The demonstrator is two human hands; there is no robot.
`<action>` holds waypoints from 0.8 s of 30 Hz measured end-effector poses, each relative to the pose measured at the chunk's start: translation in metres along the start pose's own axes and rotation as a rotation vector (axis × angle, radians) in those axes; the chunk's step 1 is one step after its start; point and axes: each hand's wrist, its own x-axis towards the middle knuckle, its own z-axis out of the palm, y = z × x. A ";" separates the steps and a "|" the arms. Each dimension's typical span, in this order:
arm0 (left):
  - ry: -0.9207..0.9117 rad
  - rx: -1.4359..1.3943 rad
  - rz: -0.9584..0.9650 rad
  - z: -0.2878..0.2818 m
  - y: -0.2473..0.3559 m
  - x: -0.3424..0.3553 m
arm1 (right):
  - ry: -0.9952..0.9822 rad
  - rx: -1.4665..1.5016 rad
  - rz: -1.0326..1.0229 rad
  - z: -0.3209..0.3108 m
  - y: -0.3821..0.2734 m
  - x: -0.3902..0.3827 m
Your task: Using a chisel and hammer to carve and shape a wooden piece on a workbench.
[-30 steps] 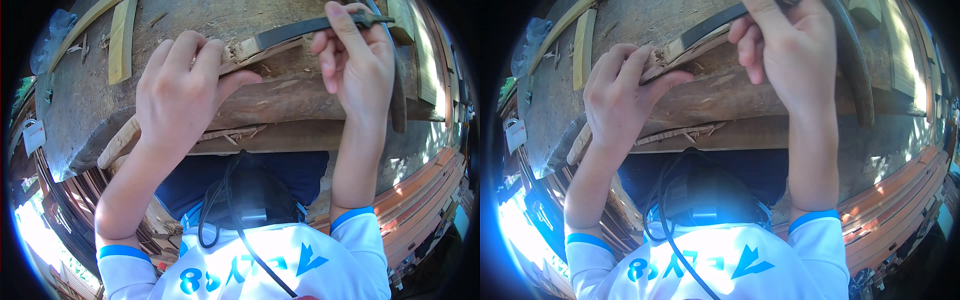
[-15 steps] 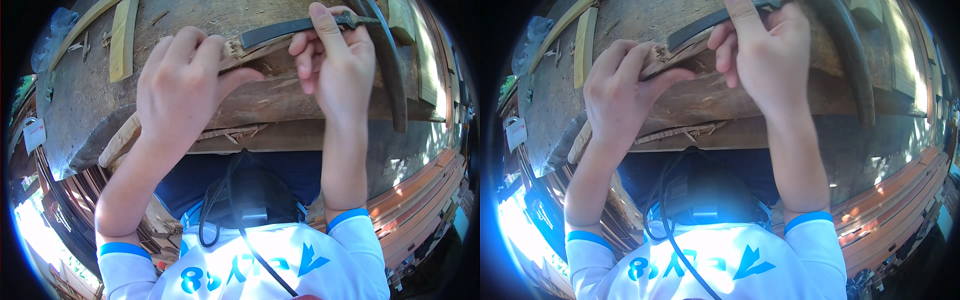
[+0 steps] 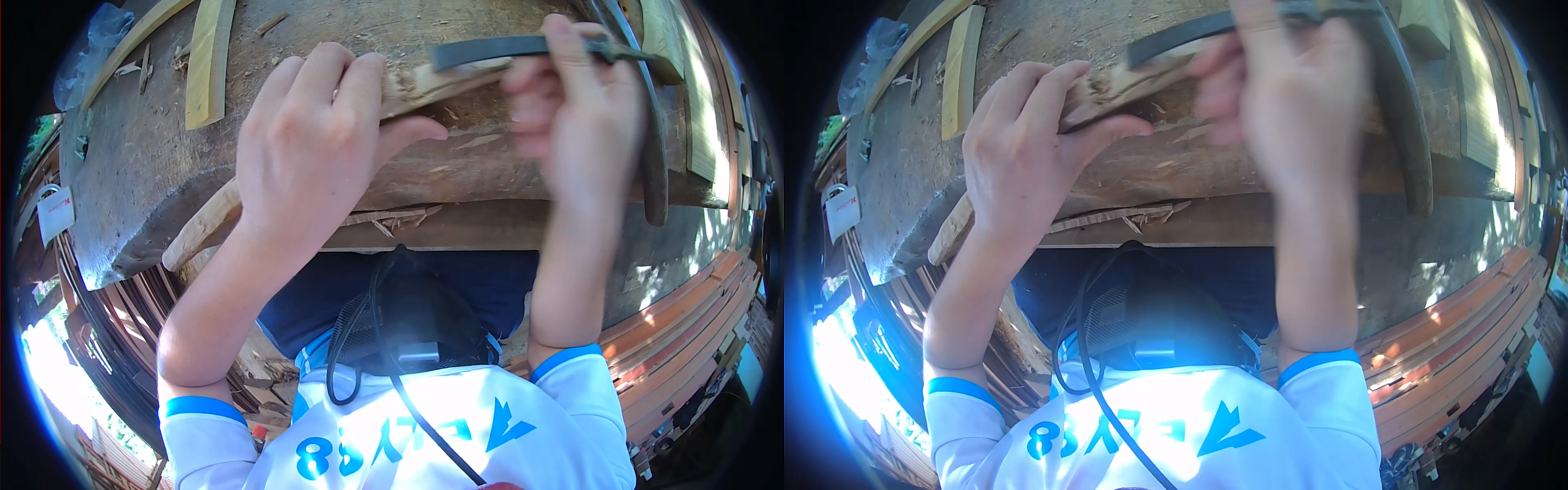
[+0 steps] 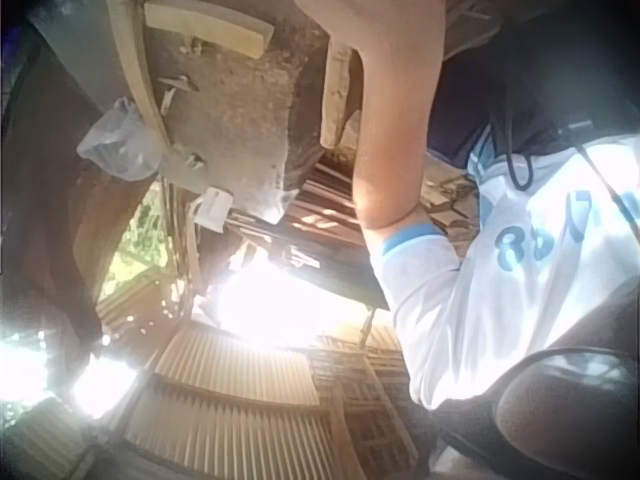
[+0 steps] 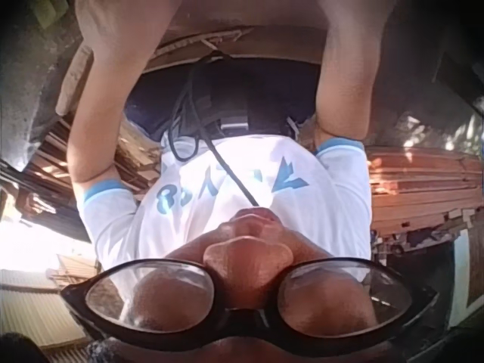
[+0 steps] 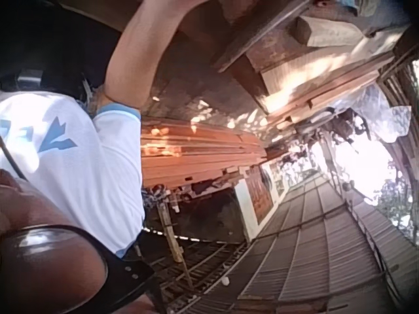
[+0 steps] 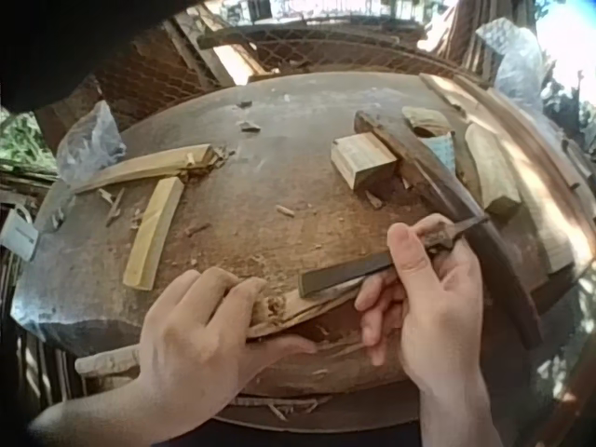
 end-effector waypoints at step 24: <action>-0.017 -0.010 -0.022 -0.003 -0.001 -0.001 | 0.034 -0.167 0.118 -0.022 -0.018 0.006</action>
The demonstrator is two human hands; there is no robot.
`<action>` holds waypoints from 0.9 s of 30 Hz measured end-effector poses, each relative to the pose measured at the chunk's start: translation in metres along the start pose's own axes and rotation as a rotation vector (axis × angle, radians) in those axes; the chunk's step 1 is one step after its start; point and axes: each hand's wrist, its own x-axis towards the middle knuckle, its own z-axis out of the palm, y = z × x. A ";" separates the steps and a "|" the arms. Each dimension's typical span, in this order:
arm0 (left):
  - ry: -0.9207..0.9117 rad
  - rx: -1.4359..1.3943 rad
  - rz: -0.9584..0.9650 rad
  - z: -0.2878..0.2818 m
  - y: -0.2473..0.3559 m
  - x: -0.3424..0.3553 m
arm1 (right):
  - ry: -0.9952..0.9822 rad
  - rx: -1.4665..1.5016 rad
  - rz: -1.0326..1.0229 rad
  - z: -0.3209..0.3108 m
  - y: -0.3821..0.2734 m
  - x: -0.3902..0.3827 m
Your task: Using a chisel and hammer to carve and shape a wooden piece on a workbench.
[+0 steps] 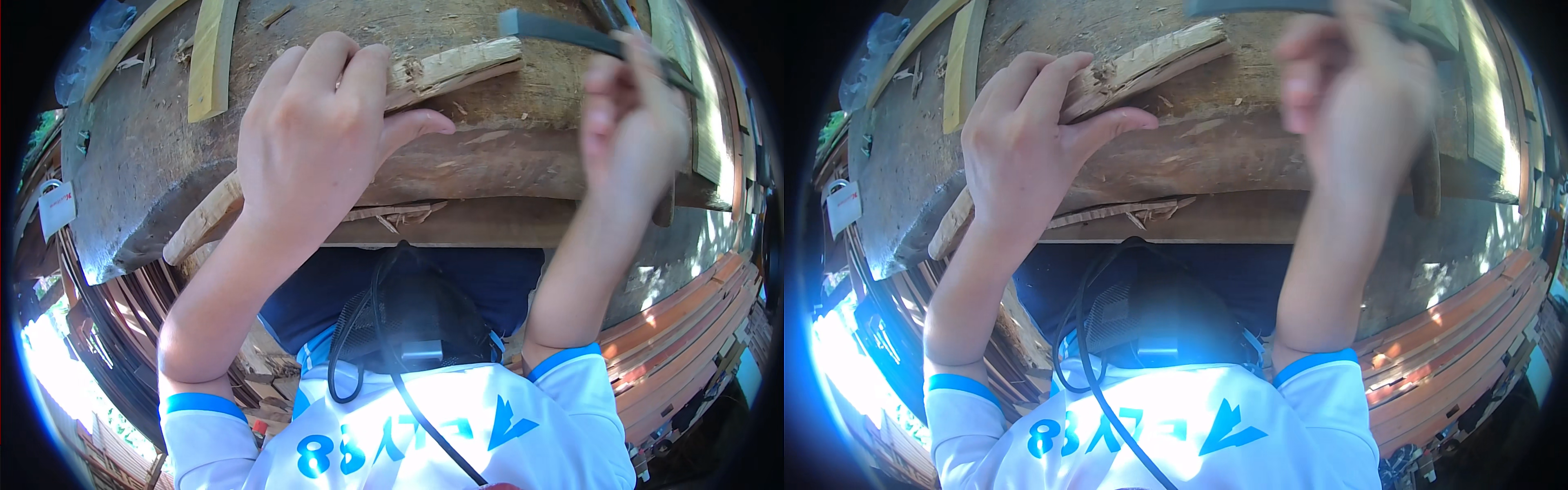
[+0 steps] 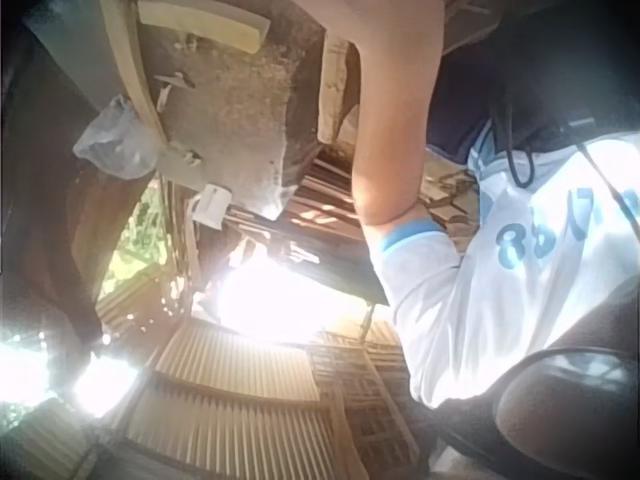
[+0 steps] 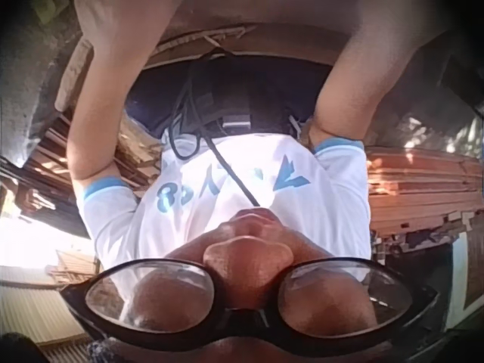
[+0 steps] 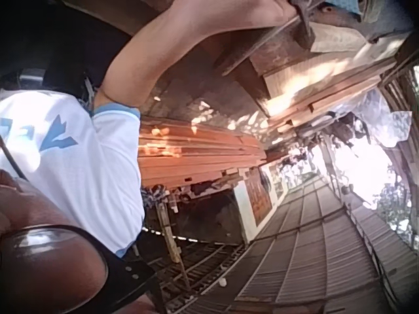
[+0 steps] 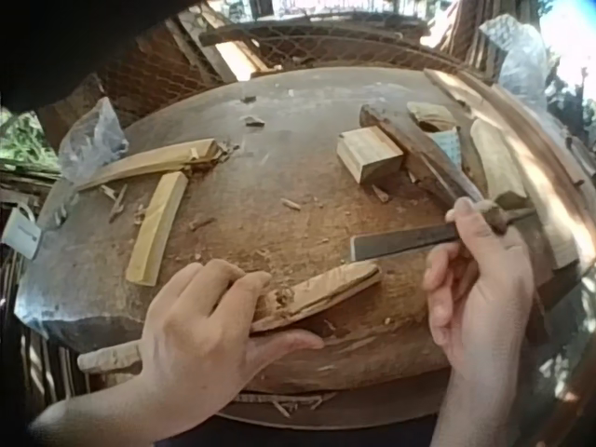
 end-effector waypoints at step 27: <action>-0.017 0.005 -0.025 -0.001 0.001 -0.001 | -0.083 0.168 0.031 0.056 0.016 -0.019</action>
